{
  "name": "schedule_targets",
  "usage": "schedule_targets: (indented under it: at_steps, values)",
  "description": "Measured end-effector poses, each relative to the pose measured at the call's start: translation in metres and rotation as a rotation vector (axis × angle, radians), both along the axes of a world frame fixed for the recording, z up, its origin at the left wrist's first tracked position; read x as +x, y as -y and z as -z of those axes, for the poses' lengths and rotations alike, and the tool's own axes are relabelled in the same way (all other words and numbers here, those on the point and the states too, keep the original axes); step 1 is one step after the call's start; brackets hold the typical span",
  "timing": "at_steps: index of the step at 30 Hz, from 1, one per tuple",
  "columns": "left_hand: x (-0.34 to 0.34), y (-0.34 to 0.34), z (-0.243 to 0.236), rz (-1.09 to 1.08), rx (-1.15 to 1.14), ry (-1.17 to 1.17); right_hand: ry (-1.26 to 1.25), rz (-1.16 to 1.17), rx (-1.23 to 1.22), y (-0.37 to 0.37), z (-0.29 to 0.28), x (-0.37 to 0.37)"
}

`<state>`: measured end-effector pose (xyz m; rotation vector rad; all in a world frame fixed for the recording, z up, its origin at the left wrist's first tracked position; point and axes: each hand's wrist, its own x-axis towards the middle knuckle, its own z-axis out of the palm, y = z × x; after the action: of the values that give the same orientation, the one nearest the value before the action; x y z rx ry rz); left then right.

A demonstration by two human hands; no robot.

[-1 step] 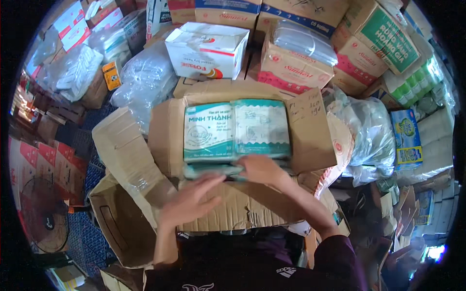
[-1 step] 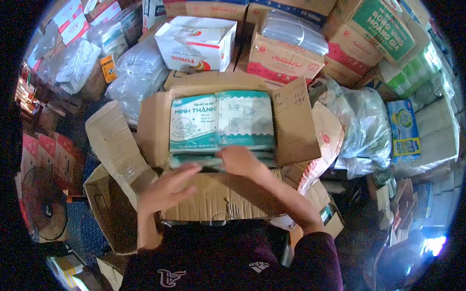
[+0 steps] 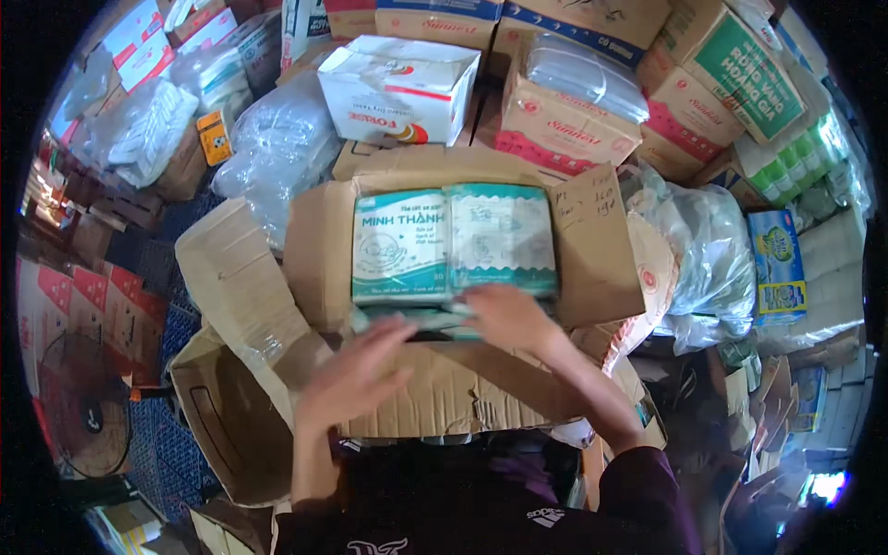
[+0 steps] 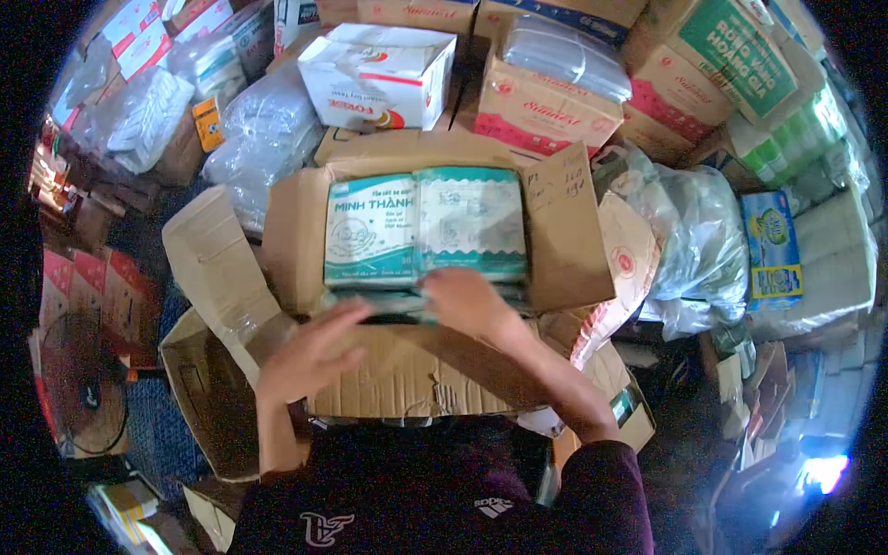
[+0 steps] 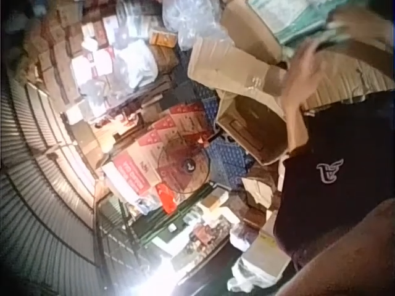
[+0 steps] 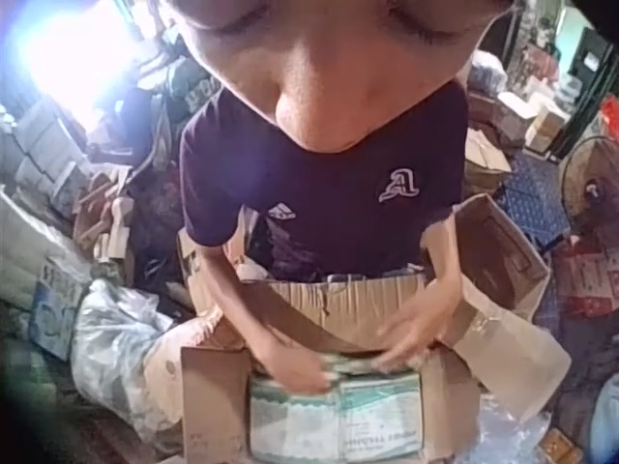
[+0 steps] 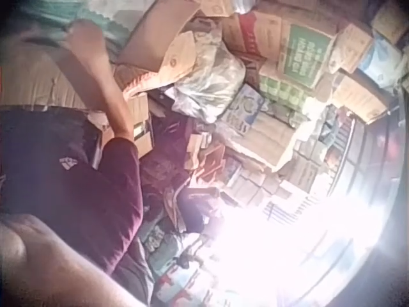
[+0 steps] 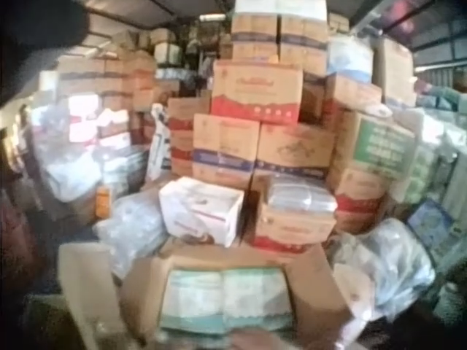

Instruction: Packing multiple product packages into a shipping box and sealing it with tape.

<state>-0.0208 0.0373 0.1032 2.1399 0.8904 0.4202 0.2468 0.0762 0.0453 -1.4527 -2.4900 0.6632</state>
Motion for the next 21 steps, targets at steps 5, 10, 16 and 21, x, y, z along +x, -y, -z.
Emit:
schedule_targets:
  at_steps: [5,10,16,21]
  values:
    - [-0.023,-0.015,0.014,-0.656,-0.027,-0.093,-0.007,0.404,0.3,0.008,-0.095,0.031]
    - [-0.017,-0.037,0.056,-1.029,0.367,-0.445,0.491,0.878,0.673,0.015,-0.095,0.079]
    - [-0.001,-0.056,0.092,-1.221,-0.019,0.066,0.37,0.995,0.353,0.026,-0.091,0.061]
    - [0.0,-0.056,0.104,-1.348,-0.06,0.302,-0.013,0.629,0.016,0.027,-0.077,0.02]
